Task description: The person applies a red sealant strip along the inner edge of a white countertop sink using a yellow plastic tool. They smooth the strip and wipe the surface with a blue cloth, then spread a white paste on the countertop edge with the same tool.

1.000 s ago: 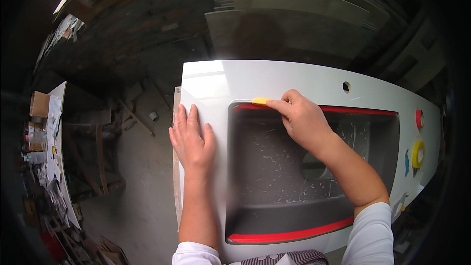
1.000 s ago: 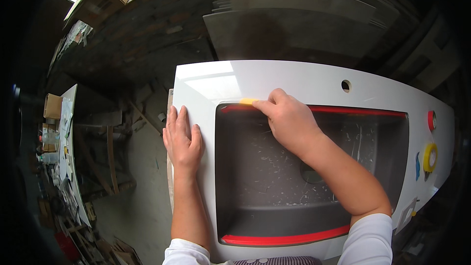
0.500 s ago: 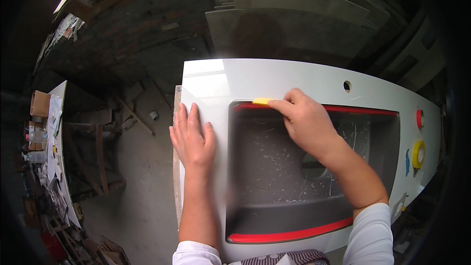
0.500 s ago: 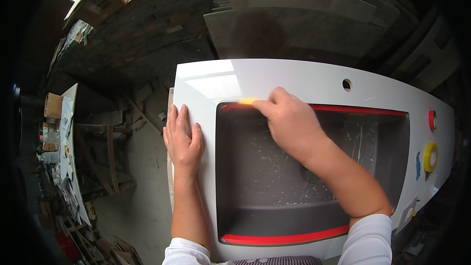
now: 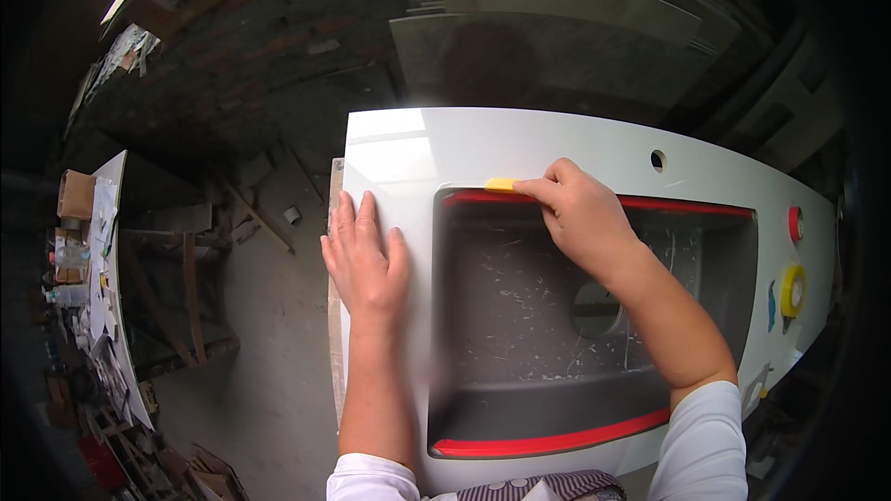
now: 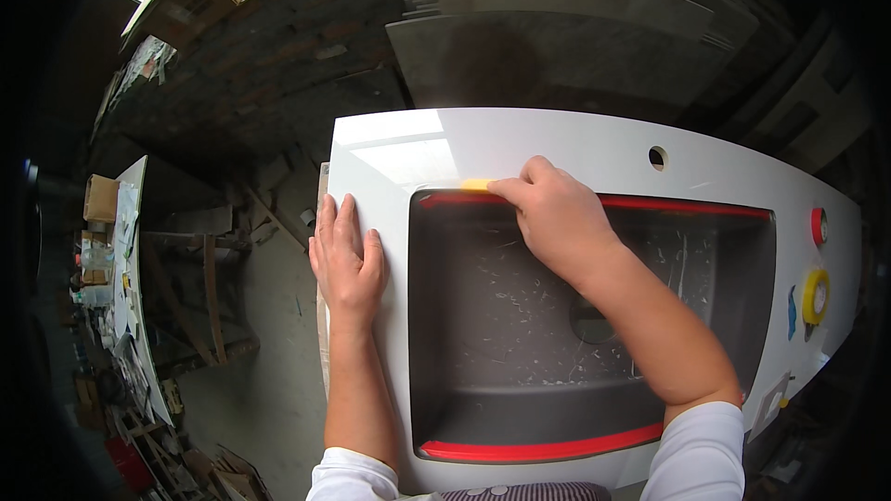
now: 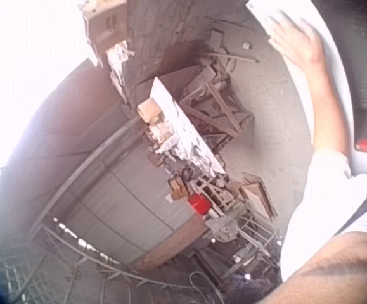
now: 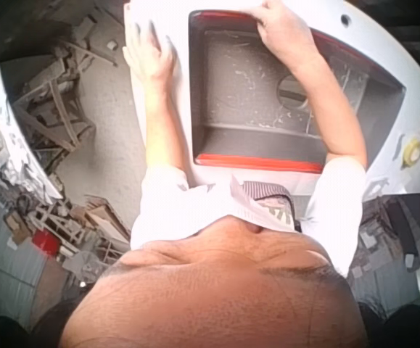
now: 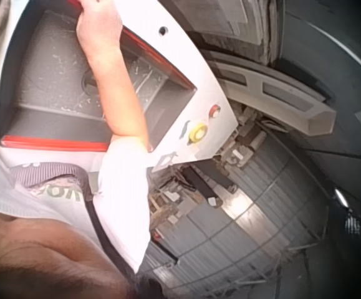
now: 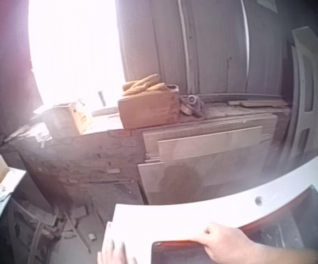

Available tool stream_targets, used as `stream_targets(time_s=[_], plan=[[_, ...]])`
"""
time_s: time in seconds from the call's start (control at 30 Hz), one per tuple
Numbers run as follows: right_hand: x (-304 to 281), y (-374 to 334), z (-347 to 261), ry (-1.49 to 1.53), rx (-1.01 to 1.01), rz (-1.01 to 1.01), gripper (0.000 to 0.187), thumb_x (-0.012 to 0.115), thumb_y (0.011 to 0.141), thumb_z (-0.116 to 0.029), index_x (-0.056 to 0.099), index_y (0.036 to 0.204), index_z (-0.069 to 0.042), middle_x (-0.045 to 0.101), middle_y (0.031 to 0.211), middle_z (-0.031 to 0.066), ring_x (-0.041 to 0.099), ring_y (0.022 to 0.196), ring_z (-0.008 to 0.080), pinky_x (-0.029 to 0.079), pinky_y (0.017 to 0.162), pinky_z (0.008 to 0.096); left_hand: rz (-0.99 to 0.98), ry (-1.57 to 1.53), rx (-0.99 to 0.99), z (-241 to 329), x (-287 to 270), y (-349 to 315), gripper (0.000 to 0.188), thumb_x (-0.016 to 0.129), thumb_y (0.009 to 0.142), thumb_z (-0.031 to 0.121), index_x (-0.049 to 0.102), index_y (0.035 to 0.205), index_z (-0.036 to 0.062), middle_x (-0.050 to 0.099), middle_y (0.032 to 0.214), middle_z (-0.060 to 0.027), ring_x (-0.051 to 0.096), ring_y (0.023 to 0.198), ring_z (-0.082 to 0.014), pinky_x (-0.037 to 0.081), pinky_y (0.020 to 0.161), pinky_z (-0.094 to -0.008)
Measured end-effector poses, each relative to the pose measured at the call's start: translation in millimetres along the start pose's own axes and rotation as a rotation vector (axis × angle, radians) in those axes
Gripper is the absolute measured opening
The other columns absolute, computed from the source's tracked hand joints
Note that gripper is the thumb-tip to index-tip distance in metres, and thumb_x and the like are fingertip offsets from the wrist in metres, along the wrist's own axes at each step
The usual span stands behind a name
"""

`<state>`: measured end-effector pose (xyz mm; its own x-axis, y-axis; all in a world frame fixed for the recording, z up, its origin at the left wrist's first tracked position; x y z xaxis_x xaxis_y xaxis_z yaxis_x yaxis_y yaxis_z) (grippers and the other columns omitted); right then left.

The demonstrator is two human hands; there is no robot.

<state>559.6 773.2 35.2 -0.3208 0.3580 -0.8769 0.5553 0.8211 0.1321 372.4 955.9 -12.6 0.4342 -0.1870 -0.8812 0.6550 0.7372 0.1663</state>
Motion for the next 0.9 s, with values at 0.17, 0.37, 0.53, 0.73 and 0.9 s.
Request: stream_targets(time_s=[0.17,0.37,0.53,0.73,0.9], plan=[[-15.4,-14.5,16.1,-0.028,0.031,0.008,0.028,0.063,0.084,0.004,0.073,0.105,-0.012,0.059,0.09,0.0097,0.063,0.08,0.028,0.053,0.07,0.0376,-0.011,-0.023,-0.004,2.0,-1.0,1.5,0.055,0.057,0.09,0.02,0.049,0.143,0.0083,0.037,0.155,-0.0171,0.032,0.145,-0.0331,0.017,0.119,-0.0546],[-64.6,-36.5,10.2,-0.079,0.094,0.074,0.026,0.063,0.085,0.004,0.072,0.106,-0.007,0.059,0.09,0.0106,0.063,0.08,0.0278,0.052,0.069,0.0362,-0.022,-0.005,-0.023,1.8,0.8,2.1,0.055,0.056,0.091,0.021,0.048,0.144,0.0105,0.037,0.156,-0.0156,0.031,0.145,-0.0315,0.016,0.119,-0.053],[-129.9,-89.8,0.4,0.16,0.175,0.185,0.031,0.062,0.084,0.01,0.072,0.109,-0.005,0.058,0.09,0.0105,0.061,0.077,0.0228,0.049,0.066,0.031,-0.013,0.068,-0.004,0.1,3.8,2.2,0.054,0.052,0.094,0.019,0.046,0.147,0.0125,0.036,0.157,-0.0157,0.031,0.145,-0.0337,0.018,0.119,-0.053],[-143.9,-179.7,12.1,0.285,0.489,0.024,0.033,0.061,0.081,0.011,0.071,0.109,-0.004,0.057,0.09,0.0095,0.058,0.077,0.0199,0.046,0.067,0.0282,0.0,0.188,0.053,1.4,10.2,2.0,0.053,0.046,0.097,0.02,0.043,0.149,0.0128,0.033,0.158,-0.0158,0.03,0.145,-0.0355,0.021,0.117,-0.0531],[-142.5,-227.5,28.7,0.257,0.61,-0.03,0.03,0.061,0.084,0.007,0.072,0.109,-0.005,0.058,0.091,0.011,0.06,0.077,0.0239,0.048,0.068,0.0316,0.017,0.249,0.107,-2.9,11.8,3.2,0.053,0.043,0.098,0.019,0.041,0.15,0.0083,0.034,0.157,-0.0192,0.035,0.141,-0.0387,0.025,0.115,-0.0512]])
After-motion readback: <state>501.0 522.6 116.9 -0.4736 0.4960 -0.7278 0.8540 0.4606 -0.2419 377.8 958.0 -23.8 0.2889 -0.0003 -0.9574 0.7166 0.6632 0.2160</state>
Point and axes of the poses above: each hand's wrist, its own y-axis towards the middle knuckle, its own x-axis out of the palm, z = x × y, the point moved 3 cm from there along y, towards the middle knuckle
